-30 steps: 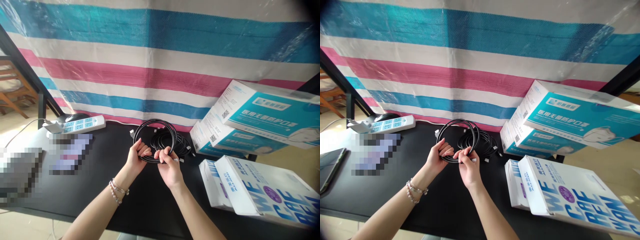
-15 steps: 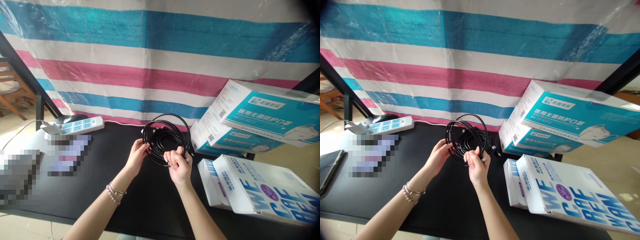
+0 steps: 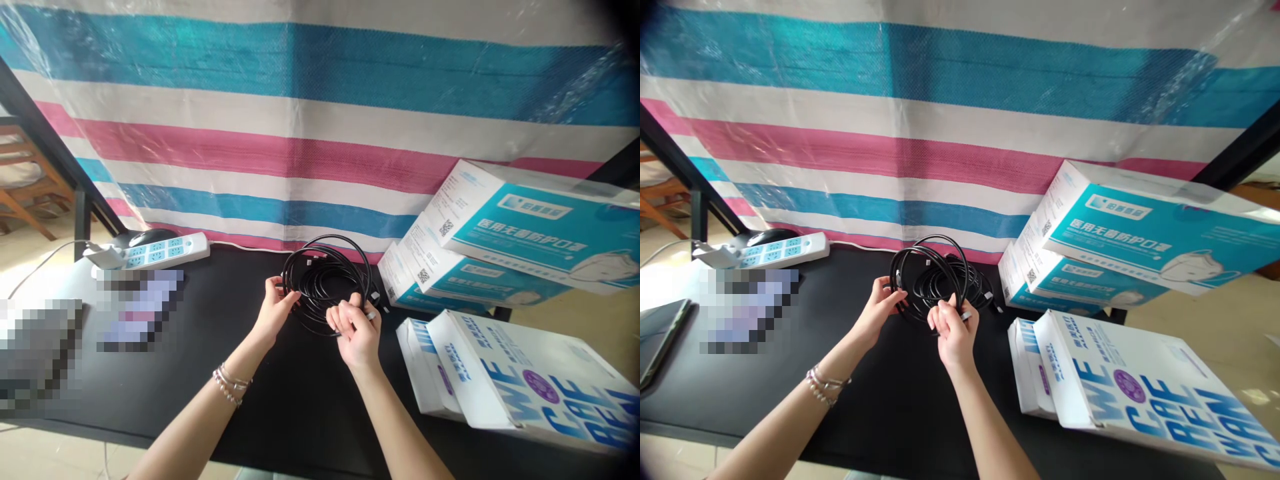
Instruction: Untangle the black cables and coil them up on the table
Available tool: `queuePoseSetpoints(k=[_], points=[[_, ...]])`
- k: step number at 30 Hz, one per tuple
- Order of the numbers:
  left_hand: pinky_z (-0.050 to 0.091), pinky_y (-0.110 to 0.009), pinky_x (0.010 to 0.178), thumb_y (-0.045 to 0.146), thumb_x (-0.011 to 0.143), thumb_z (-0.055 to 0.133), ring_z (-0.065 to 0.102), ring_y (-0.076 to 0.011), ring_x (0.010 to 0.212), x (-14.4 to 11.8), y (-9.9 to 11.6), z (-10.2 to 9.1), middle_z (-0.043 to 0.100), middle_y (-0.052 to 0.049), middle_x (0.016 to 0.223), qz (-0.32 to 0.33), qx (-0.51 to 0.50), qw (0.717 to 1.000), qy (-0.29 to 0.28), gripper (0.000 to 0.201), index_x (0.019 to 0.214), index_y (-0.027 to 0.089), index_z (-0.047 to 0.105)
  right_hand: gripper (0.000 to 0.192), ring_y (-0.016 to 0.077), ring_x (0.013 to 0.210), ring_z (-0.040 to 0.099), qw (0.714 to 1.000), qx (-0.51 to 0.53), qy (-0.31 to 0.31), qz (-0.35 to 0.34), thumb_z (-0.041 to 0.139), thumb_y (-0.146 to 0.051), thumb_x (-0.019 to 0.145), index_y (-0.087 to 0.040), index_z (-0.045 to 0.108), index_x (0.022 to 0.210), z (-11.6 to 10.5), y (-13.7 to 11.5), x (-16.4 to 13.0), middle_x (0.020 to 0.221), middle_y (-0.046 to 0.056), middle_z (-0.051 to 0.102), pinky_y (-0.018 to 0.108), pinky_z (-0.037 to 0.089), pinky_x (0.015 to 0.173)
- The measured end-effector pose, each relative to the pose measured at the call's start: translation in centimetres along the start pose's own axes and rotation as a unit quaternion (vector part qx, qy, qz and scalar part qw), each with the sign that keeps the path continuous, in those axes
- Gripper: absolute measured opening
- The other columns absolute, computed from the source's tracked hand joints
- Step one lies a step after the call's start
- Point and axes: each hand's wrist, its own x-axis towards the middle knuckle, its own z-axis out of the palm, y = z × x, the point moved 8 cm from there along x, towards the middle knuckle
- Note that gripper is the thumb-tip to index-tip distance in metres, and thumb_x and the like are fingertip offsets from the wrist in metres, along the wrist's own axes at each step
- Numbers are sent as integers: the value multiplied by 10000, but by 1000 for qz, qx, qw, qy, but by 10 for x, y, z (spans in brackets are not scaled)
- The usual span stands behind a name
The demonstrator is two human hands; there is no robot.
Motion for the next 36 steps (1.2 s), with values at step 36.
queuePoseSetpoints(k=[36], points=[[523,-290,658,153,745,588,585,-116,578,-12,3,26,554,-1,593,-162,-361,908,-137,44,751,116,565,297,66,372,92,985,122,46,114,502,-149,669,-194,246,524,-12,21,3,347,-109,152,226,293,455]])
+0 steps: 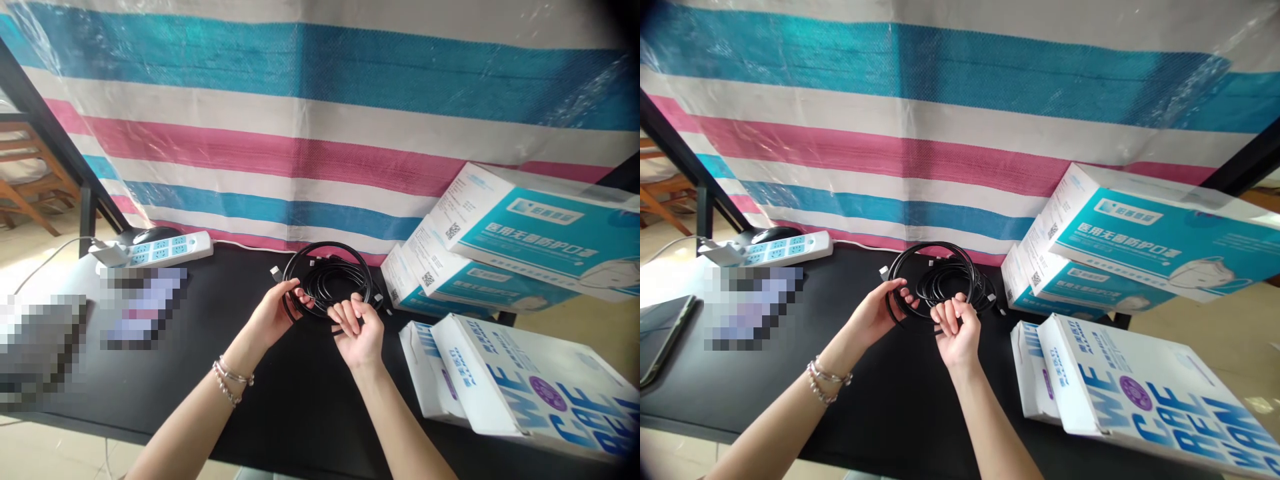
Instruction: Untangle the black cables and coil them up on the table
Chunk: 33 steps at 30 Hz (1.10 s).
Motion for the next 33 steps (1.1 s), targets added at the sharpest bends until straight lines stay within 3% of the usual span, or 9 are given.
queuePoseSetpoints(k=[3,5,8,11,16,20,24,28,33], points=[[510,-256,597,185,796,542,581,-121,572,1,-17,3,528,-1,559,-42,-34,999,5,138,671,128,527,301,81,397,143,1000,11,6,4,516,-147,674,-196,261,523,1,4,0,360,-101,166,241,344,512],[497,-233,568,207,837,501,508,-85,470,2,-18,2,417,39,455,-18,-68,997,17,247,600,143,470,312,91,423,218,1000,18,-6,18,536,-147,677,-198,273,517,3,9,-1,367,-93,186,261,377,574],[477,-198,523,225,877,457,322,-29,342,3,-10,-2,255,89,394,21,-107,994,21,311,577,148,427,311,109,503,353,998,5,-42,46,571,-160,681,-203,317,506,10,18,-3,403,-75,273,299,401,673],[300,-114,344,292,886,452,205,-5,300,4,-2,-10,189,103,394,25,-116,992,46,355,567,144,398,252,127,588,445,996,-31,-58,57,608,-204,689,-203,414,528,13,21,-5,477,-56,387,322,399,718],[163,-109,299,278,872,479,193,-1,285,4,18,-18,192,102,373,65,-74,993,61,359,553,144,382,131,128,623,503,995,-24,-50,82,664,-303,678,-209,577,707,8,17,-1,568,-46,489,307,420,701],[146,-114,299,298,817,564,192,0,281,3,25,-19,219,103,351,52,-1,997,51,345,557,144,396,174,95,527,467,984,-27,-17,174,687,-313,673,-204,586,762,-3,18,3,550,-62,496,288,456,652],[115,-114,300,309,769,619,165,5,282,2,24,-17,230,106,340,18,73,997,28,351,556,147,393,158,67,435,399,976,-61,-14,206,659,-246,720,-193,528,648,-8,14,3,472,-80,450,257,462,579],[105,-120,308,314,736,650,154,6,298,0,22,-8,240,109,352,3,122,992,-24,383,550,159,353,386,35,319,154,967,-41,-10,252,577,-235,774,-185,355,462,-10,25,1,326,-111,227,166,301,372],[195,-125,354,218,688,681,248,2,355,0,28,-1,318,97,419,49,140,988,-48,327,586,152,377,472,43,332,60,978,-15,40,203,503,-228,790,-193,204,428,-14,28,3,313,-110,130,160,221,332]])
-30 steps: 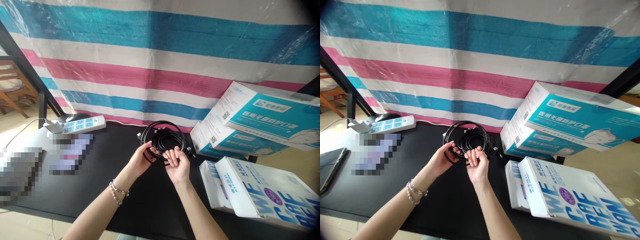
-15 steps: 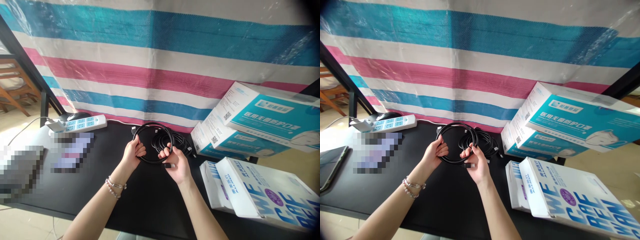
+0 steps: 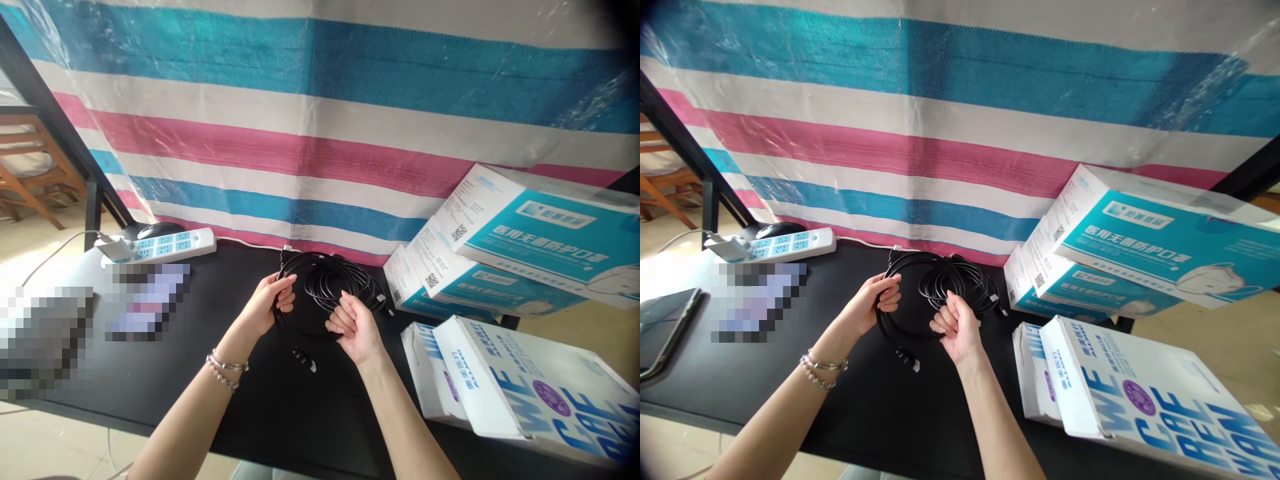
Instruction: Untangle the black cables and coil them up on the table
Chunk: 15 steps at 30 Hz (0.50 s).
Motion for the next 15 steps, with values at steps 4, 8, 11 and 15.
queuePoseSetpoints(k=[4,8,11,15], points=[[329,-158,433,218,685,667,360,-26,420,-2,7,-2,416,76,485,48,29,998,20,200,797,135,523,461,48,342,68,997,2,14,-74,493,-210,772,-191,179,435,4,-5,-4,319,-104,132,178,246,355],[417,-201,560,221,691,661,499,-59,534,-5,7,3,557,25,636,67,73,995,12,304,957,152,533,462,57,350,109,990,2,37,-139,492,-204,757,-190,153,443,1,-13,-8,328,-95,141,206,312,408],[426,-214,598,246,699,661,578,-104,636,-7,3,8,622,-16,753,66,118,991,-2,402,1062,171,505,452,66,360,145,983,9,39,-177,480,-209,759,-188,154,448,-1,-18,-9,333,-90,144,234,363,472],[429,-236,619,295,725,654,622,-161,736,-8,-5,16,655,-43,805,53,157,986,-30,514,1184,203,441,436,72,371,172,978,14,8,-209,456,-206,762,-183,157,446,2,-22,-10,340,-86,145,261,385,533]])
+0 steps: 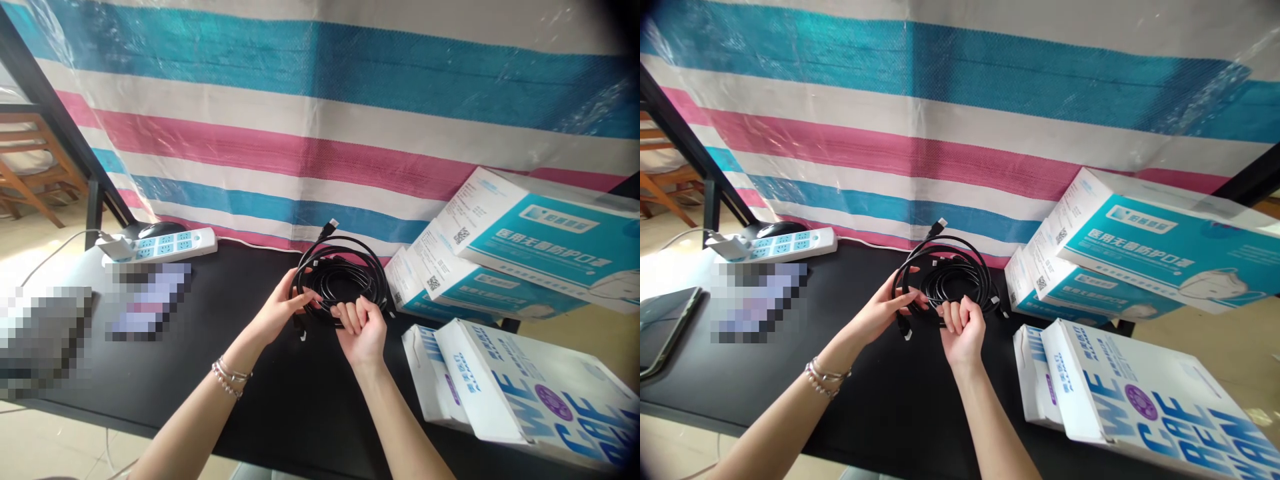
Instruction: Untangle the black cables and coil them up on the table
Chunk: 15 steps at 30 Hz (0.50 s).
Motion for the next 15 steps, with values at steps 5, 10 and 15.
queuePoseSetpoints(k=[5,10,15], points=[[416,-216,555,337,771,606,643,-177,722,1,-4,5,659,-53,780,7,-46,999,-1,552,1258,216,375,435,103,460,315,999,-11,-41,-4,480,-226,756,-182,192,432,7,1,-1,369,-65,180,293,383,599],[443,-234,551,300,763,606,584,-118,574,7,-5,-7,622,-11,705,47,-133,988,63,592,1290,215,351,341,137,595,453,992,-82,-98,14,574,-225,683,-195,354,424,18,7,-2,450,-40,355,325,384,699],[472,-280,605,224,745,611,453,-67,480,9,-9,-17,506,69,571,36,-189,975,111,563,1252,243,368,149,162,694,532,981,-139,-133,-6,629,-271,694,-204,535,600,23,7,-3,595,-18,539,355,393,789]])
